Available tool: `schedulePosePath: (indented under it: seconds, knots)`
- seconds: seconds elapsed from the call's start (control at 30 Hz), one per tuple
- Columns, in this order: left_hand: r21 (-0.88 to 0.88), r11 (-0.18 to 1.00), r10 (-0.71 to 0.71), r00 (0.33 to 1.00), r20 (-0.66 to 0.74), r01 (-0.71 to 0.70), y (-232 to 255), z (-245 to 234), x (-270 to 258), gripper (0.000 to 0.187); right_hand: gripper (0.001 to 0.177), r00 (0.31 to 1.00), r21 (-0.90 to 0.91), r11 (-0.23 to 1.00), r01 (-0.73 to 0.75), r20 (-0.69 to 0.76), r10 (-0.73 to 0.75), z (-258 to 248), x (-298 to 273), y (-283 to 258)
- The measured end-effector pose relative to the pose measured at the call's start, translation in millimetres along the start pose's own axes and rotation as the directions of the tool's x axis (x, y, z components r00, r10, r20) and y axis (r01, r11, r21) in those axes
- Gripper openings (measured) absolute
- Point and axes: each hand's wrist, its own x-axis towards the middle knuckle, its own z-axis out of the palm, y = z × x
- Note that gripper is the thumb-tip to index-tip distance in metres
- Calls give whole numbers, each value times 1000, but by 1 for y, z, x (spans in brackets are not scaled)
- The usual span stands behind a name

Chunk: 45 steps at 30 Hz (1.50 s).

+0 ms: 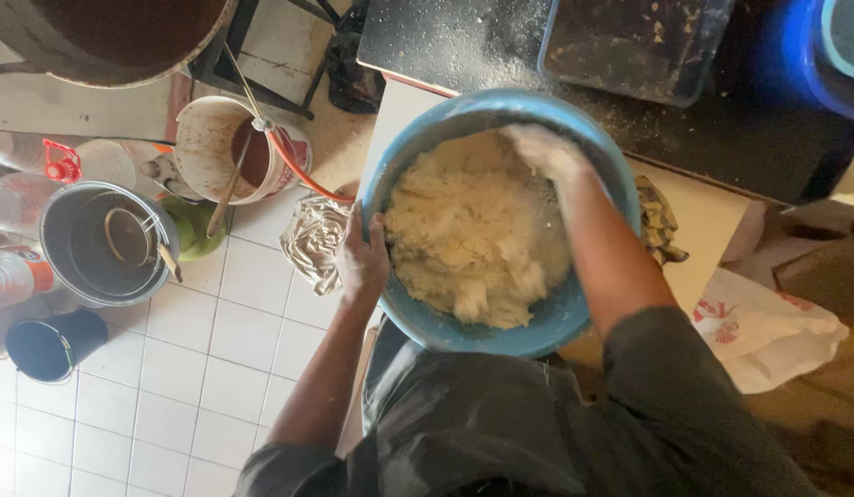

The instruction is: The person adds flour from a bag into a bowl and kneads the mixture by hand.

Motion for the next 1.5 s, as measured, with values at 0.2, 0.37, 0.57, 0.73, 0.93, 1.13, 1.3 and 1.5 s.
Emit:
schedulePosePath:
  seconds: [0.2, 0.37, 0.57, 0.73, 0.93, 1.13, 1.3, 1.5]
  knots:
    - [-22, 998, 64, 969, 238, -61, 25, 26, 92, 39, 49, 994, -11, 999, 43, 100, -42, 61, 54, -26]
    - [-131, 946, 323, 901, 291, -296, 57, 49, 143, 39, 49, 966, 24, 997, 73, 248, -77, 47, 13, -19]
    - [16, 1000, 4, 993, 116, -6, 18, 16, 42, 50, 48, 984, -7, 999, 54, 168, -52, -35, -46, 10]
    - [-86, 996, 31, 999, 14, -29, 10, 13, 8, 41, 47, 1000, -80, 997, -8, 25, 10, 4, 24, -7]
    - [-122, 958, 281, 931, 233, -259, 45, 42, 122, 31, 46, 985, -17, 999, 45, 165, -42, 75, 53, -37]
    - [4, 949, 301, 912, 277, -315, 57, 39, 136, 45, 46, 895, -85, 981, 173, 429, -121, 21, -29, -13]
    - [-36, 999, 13, 999, 34, -12, 18, -3, 1, 52, 42, 975, -59, 979, 196, -94, -201, -20, -10, 13]
    - [-64, 991, -110, 985, 135, 119, 14, 13, 29, 39, 42, 989, 130, 987, -93, 122, 78, 65, 44, -7]
